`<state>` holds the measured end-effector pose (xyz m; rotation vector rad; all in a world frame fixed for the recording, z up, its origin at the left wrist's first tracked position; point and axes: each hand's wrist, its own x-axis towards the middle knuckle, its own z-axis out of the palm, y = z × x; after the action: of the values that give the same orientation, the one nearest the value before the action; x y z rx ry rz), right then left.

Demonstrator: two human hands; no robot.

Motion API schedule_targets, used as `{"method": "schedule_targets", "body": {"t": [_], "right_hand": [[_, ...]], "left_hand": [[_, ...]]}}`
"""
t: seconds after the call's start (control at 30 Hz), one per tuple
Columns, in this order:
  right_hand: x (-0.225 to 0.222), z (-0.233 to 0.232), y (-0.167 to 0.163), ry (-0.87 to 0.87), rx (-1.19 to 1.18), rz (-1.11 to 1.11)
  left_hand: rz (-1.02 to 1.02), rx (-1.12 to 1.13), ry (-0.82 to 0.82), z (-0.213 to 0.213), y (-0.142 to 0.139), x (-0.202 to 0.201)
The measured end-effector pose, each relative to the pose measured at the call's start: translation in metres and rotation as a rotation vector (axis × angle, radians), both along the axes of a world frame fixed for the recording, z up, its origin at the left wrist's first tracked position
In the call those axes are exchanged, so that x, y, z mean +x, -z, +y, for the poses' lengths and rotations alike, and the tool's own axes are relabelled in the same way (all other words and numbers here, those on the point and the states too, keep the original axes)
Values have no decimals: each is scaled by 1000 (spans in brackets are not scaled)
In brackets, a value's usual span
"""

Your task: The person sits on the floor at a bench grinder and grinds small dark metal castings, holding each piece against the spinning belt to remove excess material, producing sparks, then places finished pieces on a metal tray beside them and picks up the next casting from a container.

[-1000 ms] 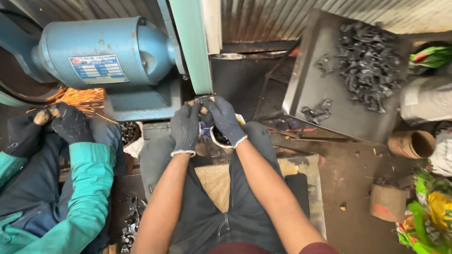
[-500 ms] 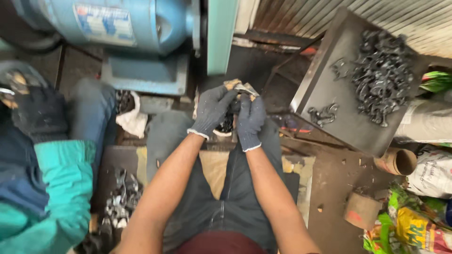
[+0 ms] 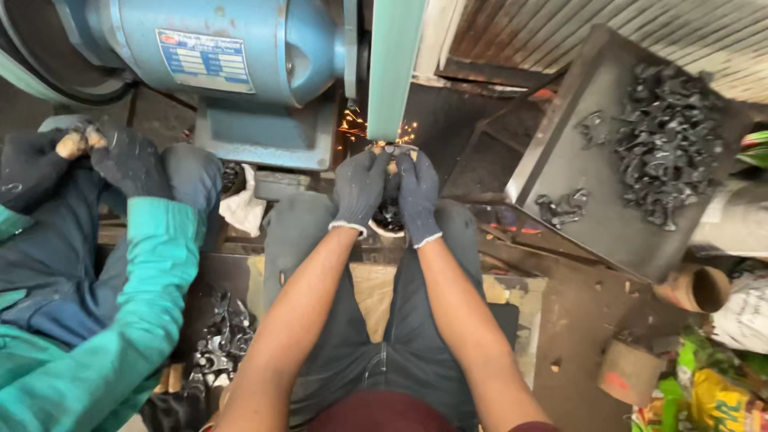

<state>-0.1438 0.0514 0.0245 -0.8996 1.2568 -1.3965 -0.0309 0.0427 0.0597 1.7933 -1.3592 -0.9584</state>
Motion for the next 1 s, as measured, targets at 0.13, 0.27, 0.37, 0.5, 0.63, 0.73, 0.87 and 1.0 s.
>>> {"method": "schedule_targets", "body": {"t": [0.13, 0.27, 0.37, 0.5, 0.63, 0.73, 0.87, 1.0], "right_hand": [[-6, 13, -4, 152, -96, 11], [-16, 30, -1, 114, -91, -206], [-30, 43, 1, -51, -267, 322], [-31, 45, 2, -135, -107, 425], [-29, 21, 1, -158, -102, 383], [-40, -12, -2, -279, 111, 275], [-32, -34, 2, -403, 234, 359], [-13, -24, 20, -239, -73, 400]], "left_hand": [[-51, -206, 133, 0, -9, -9], [-266, -341, 220, 23, -14, 1], [-275, -260, 311, 29, -23, 16], [-3, -91, 251, 24, -35, 21], [50, -36, 118, 15, -28, 12], [235, 12, -9, 8, -11, 3], [291, 78, -196, -1, 4, 4], [44, 91, -124, -3, 10, 9]]}}
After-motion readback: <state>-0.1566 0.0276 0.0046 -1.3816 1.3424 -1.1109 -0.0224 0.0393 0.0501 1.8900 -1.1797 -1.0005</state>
